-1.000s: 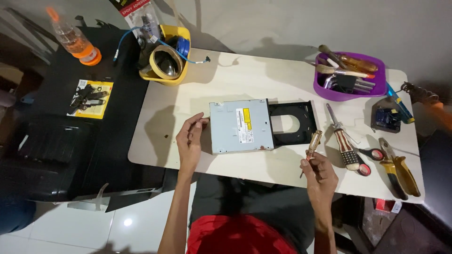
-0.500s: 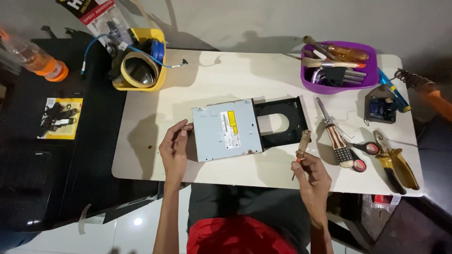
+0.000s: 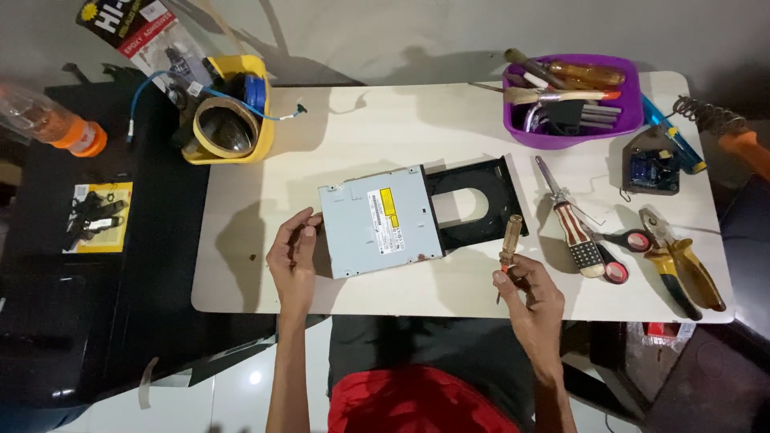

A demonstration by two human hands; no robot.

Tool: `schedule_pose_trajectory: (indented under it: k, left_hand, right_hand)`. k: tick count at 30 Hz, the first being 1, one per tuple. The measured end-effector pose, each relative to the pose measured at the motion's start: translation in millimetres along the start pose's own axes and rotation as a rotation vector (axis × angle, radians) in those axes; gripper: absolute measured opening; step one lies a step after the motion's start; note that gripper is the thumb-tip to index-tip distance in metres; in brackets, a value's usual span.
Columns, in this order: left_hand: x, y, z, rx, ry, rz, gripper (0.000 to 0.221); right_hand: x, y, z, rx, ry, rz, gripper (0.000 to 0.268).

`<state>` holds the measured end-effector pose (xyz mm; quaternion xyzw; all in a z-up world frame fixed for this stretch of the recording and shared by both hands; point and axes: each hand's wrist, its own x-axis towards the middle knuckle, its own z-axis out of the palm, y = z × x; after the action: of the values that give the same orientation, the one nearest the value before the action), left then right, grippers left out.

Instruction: Using a small screwdriver to pry open and remove the outer casing of a computer disc drive.

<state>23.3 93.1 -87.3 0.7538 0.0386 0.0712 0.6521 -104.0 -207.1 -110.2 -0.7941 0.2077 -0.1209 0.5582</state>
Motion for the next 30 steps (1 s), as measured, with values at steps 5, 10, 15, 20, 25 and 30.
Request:
schedule_pose_trajectory:
  k: [5, 10, 15, 20, 25, 30]
  left_hand:
    - [-0.3, 1.2, -0.4, -0.031, 0.007, 0.006, 0.038]
    - [-0.9, 0.7, -2.3, -0.003, 0.002, 0.023, 0.036]
    - [-0.8, 6.3, -2.6, -0.01, 0.002, 0.001, 0.036]
    - [-0.1, 0.3, -4.4, -0.025, -0.001, 0.026, 0.036]
    - [0.4, 0.7, -5.3, -0.04, 0.001, -0.012, 0.038]
    - [0.4, 3.3, -5.4, 0.001, 0.008, -0.008, 0.038]
  right_hand:
    - [-0.8, -6.6, 1.6, 0.044, -0.004, -0.035, 0.03]
    - [-3.4, -14.1, 2.9, 0.071, 0.003, 0.013, 0.032]
    - [-2.3, -8.2, 3.5, 0.032, 0.007, 0.002, 0.031]
    - [-3.0, -5.9, 4.4, 0.029, 0.015, 0.004, 0.032]
    - [-2.2, -0.6, 4.3, 0.01, 0.006, -0.043, 0.033]
    - [-2.7, -0.5, 5.1, 0.02, 0.016, -0.029, 0.029]
